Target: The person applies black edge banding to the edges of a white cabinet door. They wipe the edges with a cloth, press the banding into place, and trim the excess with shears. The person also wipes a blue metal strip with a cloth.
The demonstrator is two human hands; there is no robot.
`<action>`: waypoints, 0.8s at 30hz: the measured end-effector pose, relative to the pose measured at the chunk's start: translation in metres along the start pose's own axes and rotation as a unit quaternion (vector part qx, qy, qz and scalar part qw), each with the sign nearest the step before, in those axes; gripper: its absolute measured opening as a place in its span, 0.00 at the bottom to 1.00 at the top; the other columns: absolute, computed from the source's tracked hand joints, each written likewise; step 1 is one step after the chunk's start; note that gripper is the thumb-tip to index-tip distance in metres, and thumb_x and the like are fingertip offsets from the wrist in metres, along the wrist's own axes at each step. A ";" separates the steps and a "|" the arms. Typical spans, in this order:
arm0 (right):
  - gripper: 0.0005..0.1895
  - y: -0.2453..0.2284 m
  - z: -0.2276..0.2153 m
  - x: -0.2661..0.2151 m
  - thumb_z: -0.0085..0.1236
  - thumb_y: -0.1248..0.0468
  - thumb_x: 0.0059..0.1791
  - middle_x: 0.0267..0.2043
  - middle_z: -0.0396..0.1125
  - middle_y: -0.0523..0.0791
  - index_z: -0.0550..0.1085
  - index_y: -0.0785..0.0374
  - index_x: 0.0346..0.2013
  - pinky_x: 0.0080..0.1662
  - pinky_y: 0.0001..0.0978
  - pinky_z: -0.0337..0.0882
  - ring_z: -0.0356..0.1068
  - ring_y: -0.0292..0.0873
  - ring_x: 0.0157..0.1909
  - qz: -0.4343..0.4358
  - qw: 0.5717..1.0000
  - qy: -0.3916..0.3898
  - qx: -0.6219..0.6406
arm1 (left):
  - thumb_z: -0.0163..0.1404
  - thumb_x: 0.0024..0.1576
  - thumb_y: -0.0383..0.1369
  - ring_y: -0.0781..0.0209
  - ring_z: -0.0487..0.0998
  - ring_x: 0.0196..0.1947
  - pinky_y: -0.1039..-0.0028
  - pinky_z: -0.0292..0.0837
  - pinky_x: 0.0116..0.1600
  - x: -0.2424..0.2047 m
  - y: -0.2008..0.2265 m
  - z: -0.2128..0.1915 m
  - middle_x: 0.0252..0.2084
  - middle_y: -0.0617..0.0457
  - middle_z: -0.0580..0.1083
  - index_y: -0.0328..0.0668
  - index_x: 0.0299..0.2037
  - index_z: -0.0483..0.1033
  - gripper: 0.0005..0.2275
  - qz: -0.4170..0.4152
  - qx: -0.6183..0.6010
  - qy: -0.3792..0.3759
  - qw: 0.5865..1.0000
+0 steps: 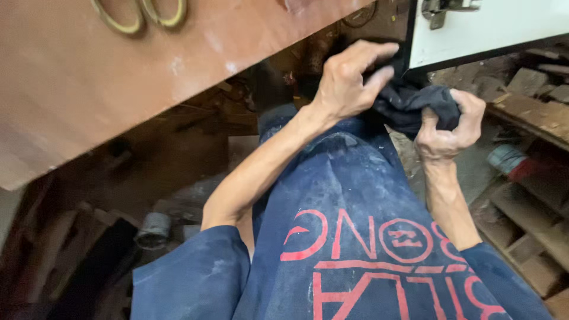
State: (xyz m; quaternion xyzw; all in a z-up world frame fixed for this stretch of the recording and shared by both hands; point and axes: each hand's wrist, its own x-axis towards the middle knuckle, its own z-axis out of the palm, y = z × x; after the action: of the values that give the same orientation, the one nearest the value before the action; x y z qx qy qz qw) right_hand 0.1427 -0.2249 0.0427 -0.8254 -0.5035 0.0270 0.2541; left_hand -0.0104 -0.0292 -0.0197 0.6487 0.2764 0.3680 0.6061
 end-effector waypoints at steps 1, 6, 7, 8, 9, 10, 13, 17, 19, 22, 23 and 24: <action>0.19 0.005 0.002 0.003 0.73 0.71 0.55 0.50 0.68 0.53 0.72 0.67 0.55 0.57 0.42 0.74 0.72 0.54 0.52 -0.016 1.000 -0.014 -0.003 | 0.60 0.56 0.27 0.50 0.83 0.48 0.69 0.80 0.53 -0.013 -0.009 0.008 0.49 0.47 0.79 0.43 0.54 0.76 0.16 -0.030 -0.014 -0.010 0.999; 0.23 0.019 0.012 0.021 0.78 0.71 0.53 0.52 0.68 0.53 0.72 0.67 0.55 0.55 0.43 0.74 0.71 0.54 0.51 -0.103 0.994 -0.037 -0.014 | 0.54 0.58 0.23 0.53 0.84 0.53 0.71 0.80 0.58 -0.044 -0.042 0.062 0.55 0.44 0.79 0.40 0.61 0.74 0.19 -0.134 -0.121 -0.012 0.983; 0.23 0.020 0.016 0.025 0.79 0.70 0.53 0.52 0.69 0.53 0.73 0.67 0.55 0.54 0.43 0.74 0.71 0.54 0.51 -0.106 0.994 -0.037 -0.015 | 0.53 0.59 0.23 0.55 0.85 0.54 0.72 0.80 0.59 -0.046 -0.047 0.068 0.55 0.45 0.80 0.41 0.61 0.75 0.18 -0.151 -0.132 -0.005 0.980; 0.23 0.019 0.017 0.030 0.80 0.69 0.53 0.51 0.69 0.52 0.73 0.67 0.55 0.53 0.43 0.73 0.71 0.53 0.50 -0.110 0.993 -0.037 -0.016 | 0.51 0.60 0.23 0.57 0.85 0.54 0.72 0.80 0.60 -0.047 -0.050 0.075 0.55 0.46 0.81 0.41 0.61 0.76 0.17 -0.167 -0.144 0.003 0.975; 0.23 0.018 0.020 0.034 0.81 0.69 0.53 0.51 0.69 0.52 0.73 0.66 0.54 0.52 0.43 0.73 0.71 0.53 0.49 -0.112 0.993 -0.034 -0.018 | 0.50 0.61 0.23 0.59 0.86 0.55 0.73 0.81 0.61 -0.047 -0.052 0.079 0.55 0.47 0.82 0.42 0.61 0.77 0.17 -0.181 -0.154 0.007 0.971; 0.23 0.016 0.022 0.036 0.81 0.68 0.52 0.50 0.69 0.52 0.73 0.66 0.53 0.53 0.44 0.73 0.71 0.53 0.50 -0.111 0.993 -0.032 -0.020 | 0.51 0.60 0.23 0.60 0.85 0.54 0.73 0.80 0.61 -0.048 -0.052 0.083 0.54 0.47 0.82 0.41 0.61 0.76 0.18 -0.190 -0.160 0.004 0.969; 0.23 0.012 0.024 0.040 0.80 0.66 0.50 0.48 0.68 0.52 0.73 0.66 0.50 0.54 0.46 0.72 0.71 0.54 0.51 -0.104 0.994 -0.022 -0.010 | 0.54 0.57 0.24 0.64 0.84 0.51 0.74 0.79 0.59 -0.049 -0.044 0.086 0.51 0.46 0.82 0.38 0.60 0.75 0.19 -0.216 -0.185 0.008 0.959; 0.21 0.037 0.014 0.035 0.81 0.64 0.49 0.45 0.68 0.51 0.74 0.66 0.46 0.51 0.46 0.73 0.71 0.53 0.48 -0.044 0.999 0.006 0.012 | 0.62 0.54 0.28 0.66 0.82 0.44 0.75 0.79 0.52 -0.046 -0.033 0.096 0.45 0.45 0.83 0.33 0.55 0.78 0.19 -0.259 -0.176 0.060 0.948; 0.20 0.061 0.004 0.040 0.80 0.63 0.49 0.44 0.69 0.51 0.75 0.66 0.45 0.48 0.45 0.73 0.72 0.52 0.46 -0.008 1.000 0.021 0.008 | 0.63 0.54 0.30 0.67 0.82 0.42 0.76 0.79 0.50 -0.042 -0.028 0.102 0.44 0.47 0.83 0.33 0.53 0.80 0.18 -0.270 -0.130 0.092 0.949; 0.19 0.090 -0.020 0.047 0.79 0.61 0.49 0.43 0.70 0.50 0.75 0.65 0.44 0.45 0.44 0.74 0.72 0.50 0.44 0.021 0.999 0.046 -0.008 | 0.62 0.56 0.31 0.69 0.83 0.42 0.78 0.79 0.50 -0.043 -0.017 0.113 0.44 0.51 0.83 0.34 0.52 0.81 0.15 -0.255 -0.074 0.134 0.955; 0.19 0.093 -0.025 0.050 0.78 0.61 0.49 0.43 0.70 0.50 0.76 0.65 0.44 0.45 0.44 0.74 0.72 0.50 0.44 0.025 0.998 0.057 -0.007 | 0.62 0.56 0.31 0.69 0.82 0.42 0.78 0.79 0.50 -0.043 -0.014 0.117 0.43 0.51 0.83 0.33 0.51 0.81 0.15 -0.243 -0.061 0.149 0.957; 0.18 0.093 -0.025 0.053 0.78 0.61 0.49 0.43 0.70 0.50 0.76 0.65 0.43 0.45 0.44 0.74 0.72 0.50 0.44 0.030 0.997 0.069 -0.007 | 0.62 0.56 0.30 0.70 0.82 0.42 0.78 0.78 0.50 -0.043 -0.013 0.120 0.43 0.52 0.83 0.33 0.51 0.82 0.14 -0.231 -0.049 0.163 0.958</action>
State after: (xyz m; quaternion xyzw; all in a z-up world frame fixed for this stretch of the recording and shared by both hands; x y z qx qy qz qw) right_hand 0.2520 -0.2241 0.0345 -0.8418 -0.4600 -0.0258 0.2814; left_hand 0.0634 -0.1317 -0.0381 0.4678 0.4959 0.3318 0.6520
